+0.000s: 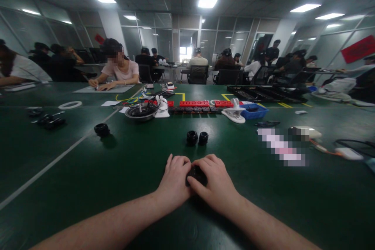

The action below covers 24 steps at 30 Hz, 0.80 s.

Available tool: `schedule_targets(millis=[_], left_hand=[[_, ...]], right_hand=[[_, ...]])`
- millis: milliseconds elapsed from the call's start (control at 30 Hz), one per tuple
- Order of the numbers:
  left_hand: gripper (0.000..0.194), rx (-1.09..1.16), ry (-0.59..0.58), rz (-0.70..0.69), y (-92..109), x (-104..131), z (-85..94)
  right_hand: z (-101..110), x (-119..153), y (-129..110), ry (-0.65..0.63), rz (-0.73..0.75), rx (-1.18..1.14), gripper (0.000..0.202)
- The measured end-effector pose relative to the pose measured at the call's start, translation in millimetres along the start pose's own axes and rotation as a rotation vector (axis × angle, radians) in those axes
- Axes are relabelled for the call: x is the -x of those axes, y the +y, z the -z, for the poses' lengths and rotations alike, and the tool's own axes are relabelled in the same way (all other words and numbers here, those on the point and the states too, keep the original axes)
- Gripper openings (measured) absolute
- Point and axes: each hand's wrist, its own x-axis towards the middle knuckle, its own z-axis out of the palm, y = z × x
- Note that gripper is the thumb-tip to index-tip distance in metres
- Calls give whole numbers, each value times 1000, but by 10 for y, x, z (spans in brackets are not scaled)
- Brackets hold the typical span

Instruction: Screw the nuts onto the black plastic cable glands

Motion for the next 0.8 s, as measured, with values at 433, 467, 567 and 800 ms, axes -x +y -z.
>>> schedule_targets(millis=[433, 467, 567, 800], left_hand=[[20, 56, -43, 20, -31, -18, -2], [21, 57, -45, 18, -35, -19, 3], [26, 46, -51, 37, -50, -29, 14], [29, 34, -23, 70, -110, -65, 13]], right_hand=[[-20, 62, -58, -24, 136, 40, 13], [-22, 71, -57, -20, 143, 46, 13], [-19, 95, -47, -27, 143, 65, 14], [3, 139, -30, -87, 127, 85, 21]])
